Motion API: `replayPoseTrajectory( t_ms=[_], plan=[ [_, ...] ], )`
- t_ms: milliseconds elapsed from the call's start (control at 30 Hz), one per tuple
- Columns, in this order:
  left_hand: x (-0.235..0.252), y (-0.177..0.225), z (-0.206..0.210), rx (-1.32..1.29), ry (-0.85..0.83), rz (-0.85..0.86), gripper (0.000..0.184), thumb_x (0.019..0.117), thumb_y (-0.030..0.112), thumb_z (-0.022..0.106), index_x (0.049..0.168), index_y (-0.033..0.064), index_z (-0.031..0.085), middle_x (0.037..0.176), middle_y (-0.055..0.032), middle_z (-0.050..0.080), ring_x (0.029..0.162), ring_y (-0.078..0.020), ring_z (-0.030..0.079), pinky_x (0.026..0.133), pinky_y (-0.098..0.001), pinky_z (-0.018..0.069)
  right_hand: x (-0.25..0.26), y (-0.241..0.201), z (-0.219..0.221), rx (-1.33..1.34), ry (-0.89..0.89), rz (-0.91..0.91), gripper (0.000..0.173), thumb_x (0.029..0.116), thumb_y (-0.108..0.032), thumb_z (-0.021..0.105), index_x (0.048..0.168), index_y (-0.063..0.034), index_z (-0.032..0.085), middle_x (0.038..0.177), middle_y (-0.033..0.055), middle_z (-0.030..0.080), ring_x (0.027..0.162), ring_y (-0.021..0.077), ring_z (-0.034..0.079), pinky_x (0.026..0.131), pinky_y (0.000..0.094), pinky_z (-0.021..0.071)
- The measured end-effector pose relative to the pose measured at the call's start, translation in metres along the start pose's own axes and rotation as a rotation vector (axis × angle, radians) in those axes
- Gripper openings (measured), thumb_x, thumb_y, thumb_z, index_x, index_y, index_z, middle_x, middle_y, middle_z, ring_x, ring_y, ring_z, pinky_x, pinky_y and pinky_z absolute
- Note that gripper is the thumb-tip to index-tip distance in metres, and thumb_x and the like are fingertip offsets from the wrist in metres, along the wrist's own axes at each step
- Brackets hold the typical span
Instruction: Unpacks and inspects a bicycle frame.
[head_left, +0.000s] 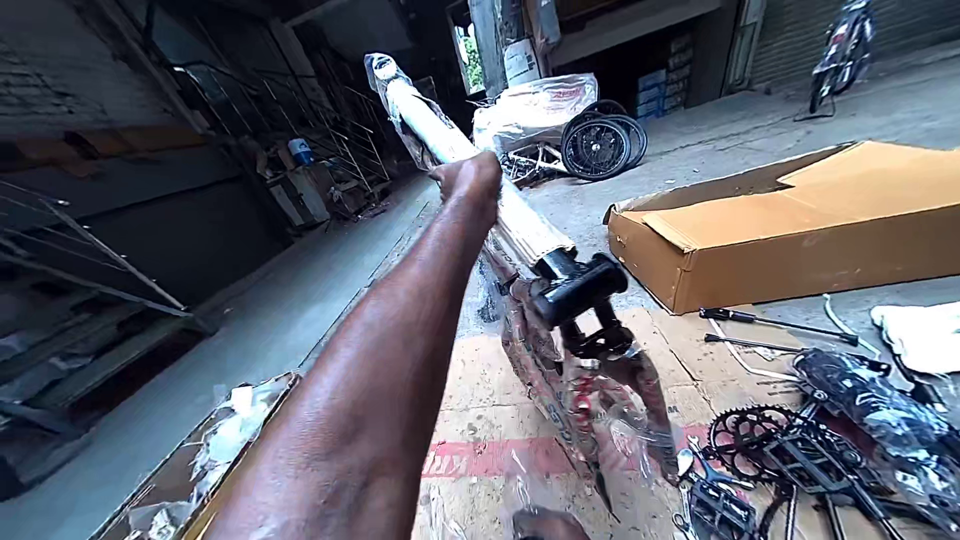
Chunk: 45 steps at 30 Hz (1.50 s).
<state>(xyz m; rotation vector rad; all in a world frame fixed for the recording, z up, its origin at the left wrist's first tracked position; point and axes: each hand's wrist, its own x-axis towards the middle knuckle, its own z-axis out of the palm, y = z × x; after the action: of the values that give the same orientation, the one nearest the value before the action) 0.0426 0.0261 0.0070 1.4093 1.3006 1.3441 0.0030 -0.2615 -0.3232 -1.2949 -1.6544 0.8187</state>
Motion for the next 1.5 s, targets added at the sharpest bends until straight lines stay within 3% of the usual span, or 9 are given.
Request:
replayPoseTrajectory(
  t_ms=[200,300,367,567,667,833,1167,1300,1500],
  plan=[
    [-0.030,0.012,0.029,0.088,0.096,-0.056,0.098,0.0821,0.032,0.074,0.156,0.0051,0.016,0.129,-0.0248,0.059,0.116,-0.0352,0.063,0.087,-0.0525,0.0572,0.131,0.011,-0.028,-0.093,0.762,0.170,0.048,0.0805,-0.025,0.078,0.125,-0.0098,0.069,0.134,0.0238,0.059,0.110,0.0382,0.065,0.089,0.0581,0.0559],
    [-0.045,0.015,0.036,0.092,0.092,-0.053,0.100,0.0811,0.031,0.074,0.157,0.0059,0.013,0.123,-0.0239,0.062,0.112,-0.0343,0.066,0.085,-0.0517,0.0583,0.175,0.017,-0.071,0.006,0.774,0.338,0.069,0.0876,-0.031,0.080,0.147,-0.0105,0.051,0.130,0.0224,0.061,0.109,0.0380,0.065,0.090,0.0608,0.0536],
    [-0.050,0.016,0.040,0.096,0.086,-0.057,0.101,0.0808,0.029,0.074,0.157,0.0065,0.013,0.122,-0.0235,0.063,0.110,-0.0342,0.067,0.084,-0.0515,0.0585,0.191,0.019,-0.091,0.026,0.676,0.437,0.058,0.0902,-0.037,0.077,0.134,-0.0029,0.058,0.102,0.0230,0.068,0.085,0.0366,0.067,0.074,0.0583,0.0543],
    [-0.046,0.013,0.041,0.083,0.064,-0.054,0.104,0.0787,0.030,0.076,0.157,0.0073,0.012,0.121,-0.0229,0.063,0.111,-0.0341,0.067,0.083,-0.0523,0.0583,0.192,0.035,-0.112,-0.143,0.735,0.597,0.062,0.0955,-0.041,0.072,0.138,0.0015,0.056,0.125,0.0289,0.064,0.118,0.0438,0.062,0.101,0.0611,0.0474],
    [-0.044,0.010,0.039,0.080,0.074,-0.048,0.102,0.0800,0.030,0.075,0.157,0.0079,0.012,0.118,-0.0219,0.065,0.109,-0.0330,0.068,0.082,-0.0515,0.0588,0.177,0.027,-0.103,-0.249,0.535,0.396,0.044,0.0978,-0.033,0.068,0.125,0.0013,0.064,0.111,0.0273,0.068,0.104,0.0423,0.067,0.091,0.0621,0.0519],
    [-0.034,0.006,0.030,0.065,0.089,-0.037,0.099,0.0800,0.030,0.075,0.156,0.0067,0.016,0.120,-0.0227,0.064,0.110,-0.0336,0.067,0.083,-0.0517,0.0587,0.102,0.039,0.003,-0.472,-0.519,0.153,0.031,0.0871,-0.016,0.075,0.115,-0.0020,0.070,0.111,0.0236,0.070,0.108,0.0435,0.066,0.091,0.0665,0.0490],
    [-0.023,-0.002,0.017,0.021,0.110,-0.037,0.100,0.0769,0.026,0.076,0.156,0.0070,0.018,0.123,-0.0237,0.061,0.111,-0.0339,0.066,0.083,-0.0533,0.0580,0.152,0.025,-0.047,-0.196,0.660,0.378,0.065,0.0792,-0.034,0.082,0.138,-0.0168,0.060,0.097,0.0127,0.073,0.087,0.0319,0.071,0.079,0.0568,0.0572],
    [-0.026,-0.001,0.014,0.012,0.105,-0.036,0.102,0.0775,0.023,0.077,0.157,0.0066,0.015,0.126,-0.0243,0.060,0.114,-0.0348,0.064,0.086,-0.0532,0.0577,0.183,0.020,-0.089,-0.241,0.583,0.554,0.051,0.0875,-0.030,0.078,0.126,0.0003,0.064,0.117,0.0254,0.067,0.110,0.0415,0.065,0.095,0.0604,0.0504],
    [-0.025,-0.002,0.019,0.006,0.092,-0.015,0.101,0.0785,0.024,0.077,0.156,0.0069,0.015,0.125,-0.0248,0.060,0.112,-0.0355,0.065,0.084,-0.0539,0.0577,0.176,0.037,-0.081,-0.010,0.784,0.445,0.024,0.0890,-0.021,0.078,0.099,-0.0006,0.071,0.086,0.0167,0.069,0.080,0.0317,0.066,0.074,0.0548,0.0534]
  ],
)
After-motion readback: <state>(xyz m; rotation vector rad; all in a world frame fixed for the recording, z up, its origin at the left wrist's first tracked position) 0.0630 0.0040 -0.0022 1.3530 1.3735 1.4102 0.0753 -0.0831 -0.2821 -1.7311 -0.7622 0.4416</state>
